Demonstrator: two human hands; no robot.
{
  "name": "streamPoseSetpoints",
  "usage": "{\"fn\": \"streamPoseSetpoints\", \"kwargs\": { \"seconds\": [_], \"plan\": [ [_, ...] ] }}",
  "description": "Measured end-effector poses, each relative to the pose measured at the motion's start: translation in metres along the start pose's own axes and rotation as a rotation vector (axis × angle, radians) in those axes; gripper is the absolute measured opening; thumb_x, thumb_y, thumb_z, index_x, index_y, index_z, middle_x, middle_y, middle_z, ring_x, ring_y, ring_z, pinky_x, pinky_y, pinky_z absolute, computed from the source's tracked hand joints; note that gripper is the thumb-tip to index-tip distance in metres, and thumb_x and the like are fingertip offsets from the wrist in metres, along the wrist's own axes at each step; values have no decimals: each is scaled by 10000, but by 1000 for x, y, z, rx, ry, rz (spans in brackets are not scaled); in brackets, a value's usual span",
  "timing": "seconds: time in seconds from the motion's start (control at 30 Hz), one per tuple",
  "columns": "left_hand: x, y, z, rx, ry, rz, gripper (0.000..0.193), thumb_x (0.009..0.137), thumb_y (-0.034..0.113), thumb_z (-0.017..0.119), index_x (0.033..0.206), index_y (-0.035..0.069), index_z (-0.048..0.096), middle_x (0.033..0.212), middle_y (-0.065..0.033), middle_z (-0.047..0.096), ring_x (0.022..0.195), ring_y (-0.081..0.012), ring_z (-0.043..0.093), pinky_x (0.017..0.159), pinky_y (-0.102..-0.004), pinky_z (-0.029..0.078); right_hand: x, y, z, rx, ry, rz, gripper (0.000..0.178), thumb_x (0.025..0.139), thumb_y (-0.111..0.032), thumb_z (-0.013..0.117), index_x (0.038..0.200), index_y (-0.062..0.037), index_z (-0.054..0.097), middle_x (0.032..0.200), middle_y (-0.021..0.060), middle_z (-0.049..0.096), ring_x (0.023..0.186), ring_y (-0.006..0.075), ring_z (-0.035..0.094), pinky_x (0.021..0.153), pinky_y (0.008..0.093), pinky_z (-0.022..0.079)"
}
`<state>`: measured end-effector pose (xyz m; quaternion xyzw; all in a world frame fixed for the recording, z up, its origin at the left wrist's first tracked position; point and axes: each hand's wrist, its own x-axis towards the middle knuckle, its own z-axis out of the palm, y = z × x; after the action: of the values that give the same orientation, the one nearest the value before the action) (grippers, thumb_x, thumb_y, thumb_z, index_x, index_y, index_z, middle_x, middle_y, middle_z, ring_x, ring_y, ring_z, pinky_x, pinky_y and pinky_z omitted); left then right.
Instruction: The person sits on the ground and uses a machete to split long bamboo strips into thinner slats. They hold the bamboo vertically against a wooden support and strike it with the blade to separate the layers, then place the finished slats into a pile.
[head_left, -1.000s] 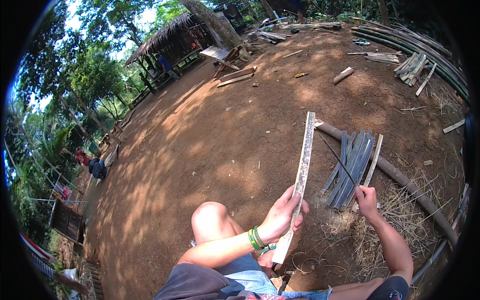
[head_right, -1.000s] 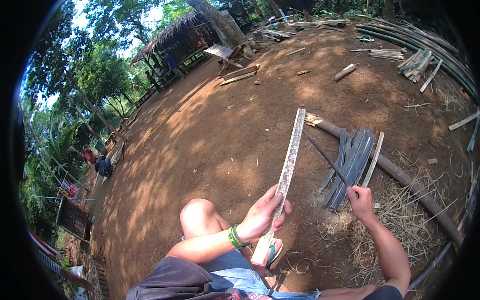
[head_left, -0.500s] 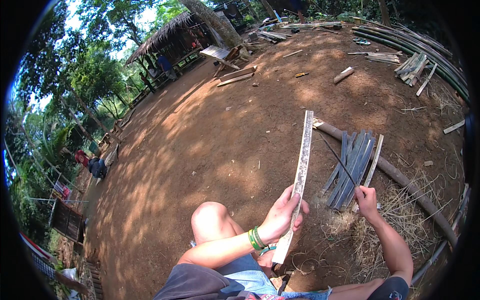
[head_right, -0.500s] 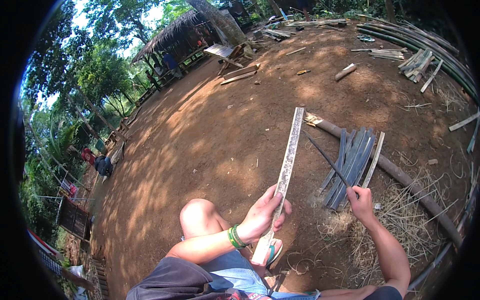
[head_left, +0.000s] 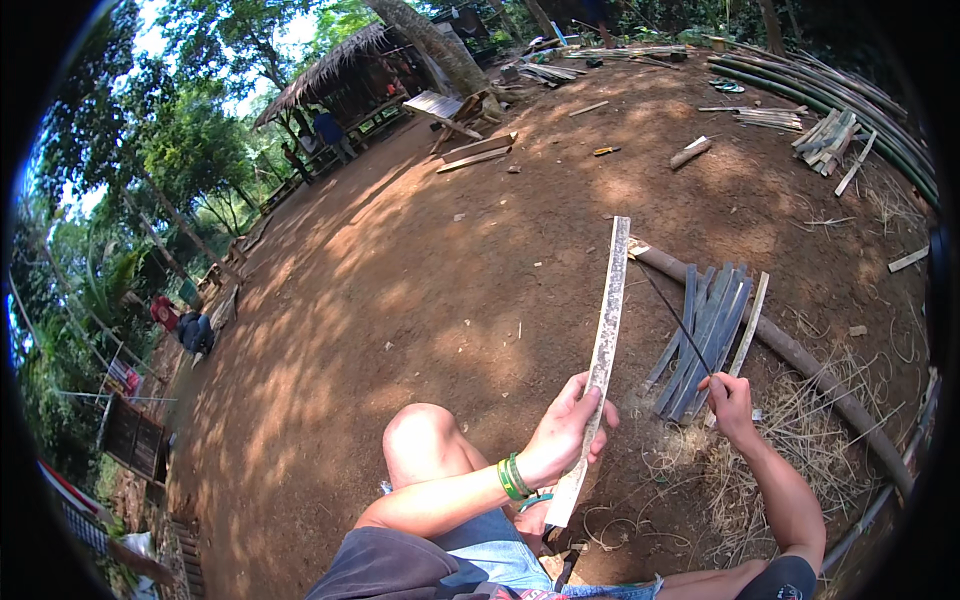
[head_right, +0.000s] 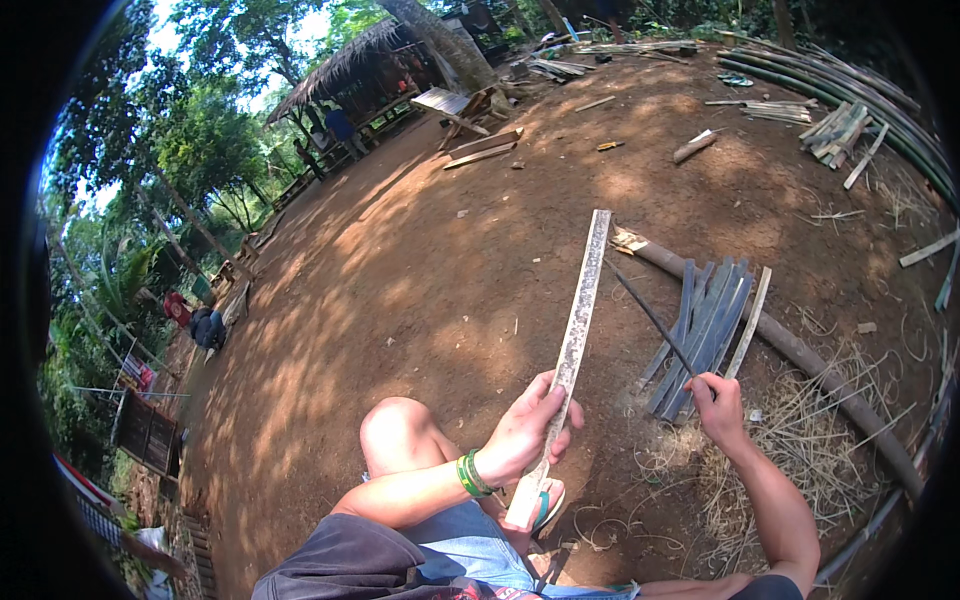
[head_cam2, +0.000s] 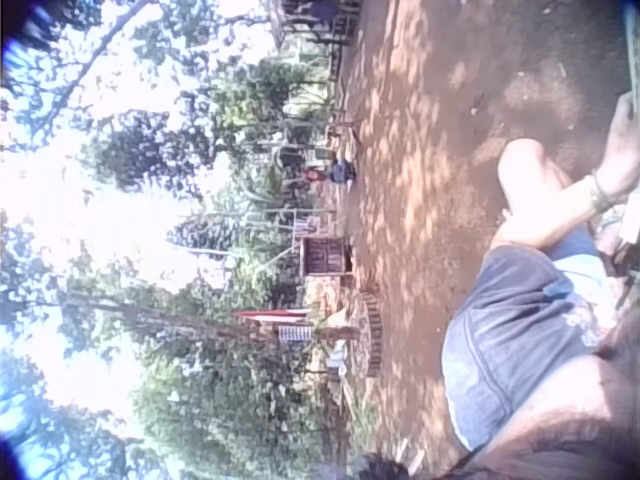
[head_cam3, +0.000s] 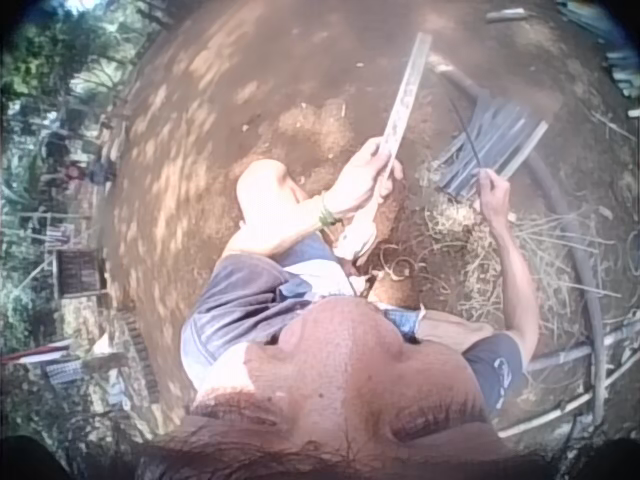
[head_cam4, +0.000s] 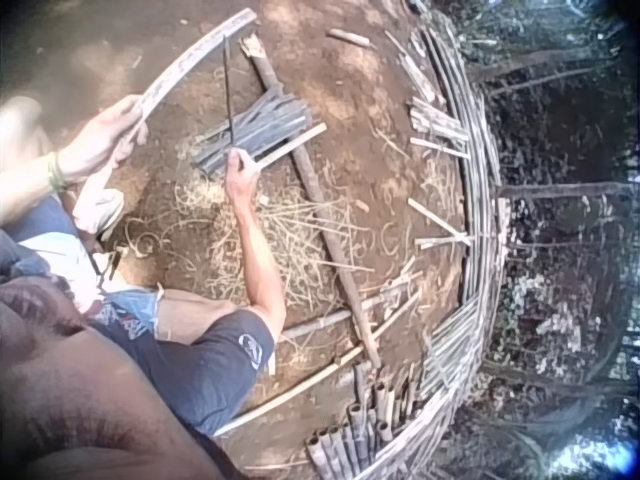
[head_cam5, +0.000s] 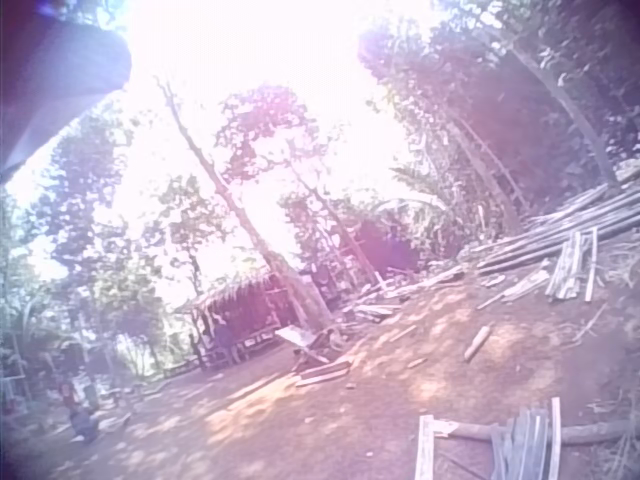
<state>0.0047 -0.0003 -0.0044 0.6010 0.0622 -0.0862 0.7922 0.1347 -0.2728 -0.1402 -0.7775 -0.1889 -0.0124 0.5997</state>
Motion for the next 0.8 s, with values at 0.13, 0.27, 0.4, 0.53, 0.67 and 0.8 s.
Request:
{"fn": "streamPoseSetpoints", "kwargs": {
  "seconds": [0.13,0.27,0.4,0.53,0.67,0.8],
  "plan": [
    [-1,0,-1,-7,-7,-3,299,1097,309,387,1303,93,382,869,-43,611,517,-71,509,443,-208,438,0,-1,2,6,-11,-6,426,1000,-328,559,806,29,688,522,-4,499,497,72,474,467,281,337],
    [-4,3,-2,4,-12,-6,294,1098,320,379,1291,98,384,869,-47,609,517,-74,508,443,-212,439,-1,-4,4,29,-15,11,430,1000,-323,558,774,25,674,525,4,507,495,79,476,466,281,341],
    [-2,0,-2,19,-15,6,317,1099,337,371,1322,111,372,870,-57,613,525,-87,529,454,-225,454,-1,-2,4,20,5,-32,455,1006,-321,550,711,16,629,523,16,519,489,87,483,466,288,352],
    [6,1,2,35,-19,-27,354,1099,352,360,1379,136,347,862,-65,619,541,-113,575,468,-239,473,5,-25,2,-25,82,-52,489,1012,-347,554,692,21,584,518,48,514,491,112,499,478,310,368],
    [19,0,2,68,-94,-36,388,1102,323,355,1441,142,303,798,-80,612,497,-137,566,442,-244,461,16,-57,5,-172,99,-145,572,993,-463,557,705,31,579,515,131,492,461,207,506,489,381,379],
    [30,-6,20,26,-159,-62,400,1097,275,371,1449,99,304,785,-92,606,464,-152,543,406,-249,440,-1,-92,2,-320,-28,-175,553,946,-488,616,681,-2,618,522,150,549,451,317,567,472,414,432]
  ]
}}
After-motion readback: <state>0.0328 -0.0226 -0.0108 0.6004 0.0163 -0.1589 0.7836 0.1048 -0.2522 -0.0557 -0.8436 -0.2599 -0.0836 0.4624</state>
